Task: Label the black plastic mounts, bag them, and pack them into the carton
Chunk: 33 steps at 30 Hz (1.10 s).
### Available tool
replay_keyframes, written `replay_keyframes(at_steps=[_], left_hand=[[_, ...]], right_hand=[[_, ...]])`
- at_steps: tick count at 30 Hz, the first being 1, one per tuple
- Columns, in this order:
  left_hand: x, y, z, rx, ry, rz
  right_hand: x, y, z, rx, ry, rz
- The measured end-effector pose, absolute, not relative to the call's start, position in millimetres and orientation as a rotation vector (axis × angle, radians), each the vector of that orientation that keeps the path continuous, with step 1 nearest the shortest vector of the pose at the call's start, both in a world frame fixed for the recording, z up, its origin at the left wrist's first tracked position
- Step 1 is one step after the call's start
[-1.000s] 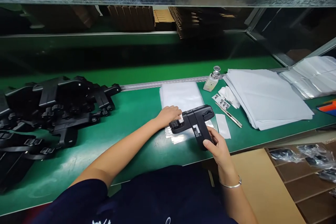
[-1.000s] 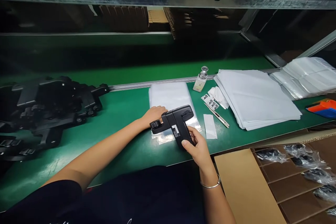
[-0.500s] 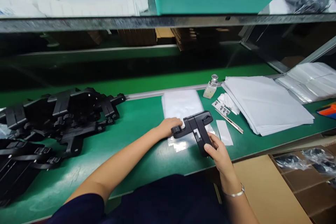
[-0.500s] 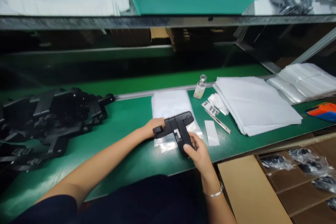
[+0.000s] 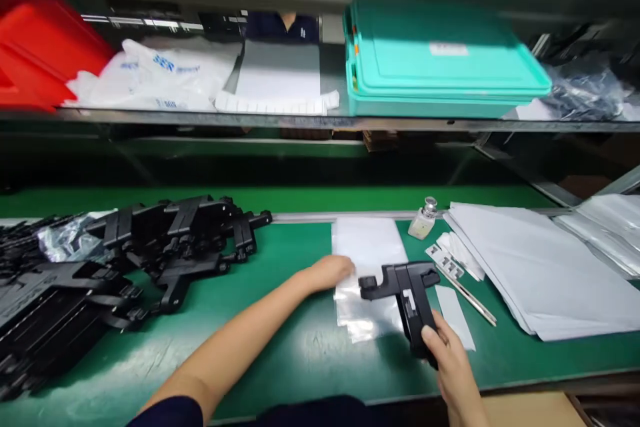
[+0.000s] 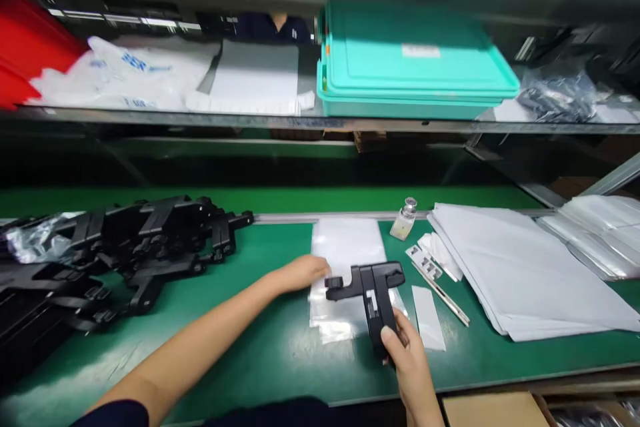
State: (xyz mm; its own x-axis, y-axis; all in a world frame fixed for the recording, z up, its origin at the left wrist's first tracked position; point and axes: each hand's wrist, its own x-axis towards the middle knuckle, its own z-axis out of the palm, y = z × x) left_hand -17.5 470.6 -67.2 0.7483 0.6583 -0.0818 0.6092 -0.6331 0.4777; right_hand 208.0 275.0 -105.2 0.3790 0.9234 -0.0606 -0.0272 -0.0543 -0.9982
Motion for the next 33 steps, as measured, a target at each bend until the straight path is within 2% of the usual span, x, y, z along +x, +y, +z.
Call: replay_keyframes(at_steps=[4, 7, 13, 17, 20, 28, 33], left_hand=[[-67.0, 462.4, -55.7, 2.349, 1.135, 0.367], [-120.6, 435.6, -53.1, 2.490, 1.146, 0.472], [-178.0, 365.5, -78.0, 2.551, 1.186, 0.103], [-169.9, 342.6, -100.6, 2.417, 1.051, 0.046], [-160.1, 351.2, -117.4, 2.371, 1.115, 0.028], [-133.8, 402.0, -137.0, 2.356, 1.688, 0.222], [-139.8, 401.8, -124.6, 2.414, 1.655, 0.207]], right_hand=[[208.4, 270.8, -98.8, -1.379, -0.808, 0.892], [210.8, 265.1, -95.9, -1.372, -0.772, 0.884], [208.7, 268.2, -98.7, -1.381, -0.750, 0.979], [189.2, 281.1, -96.2, -1.399, -0.850, 1.035], [173.1, 288.1, -96.0, -1.395, -0.925, 1.108], [155.6, 288.6, -105.6, -1.381, -1.112, 1.289], [151.9, 290.7, -100.8, -1.407, -1.178, 1.350]])
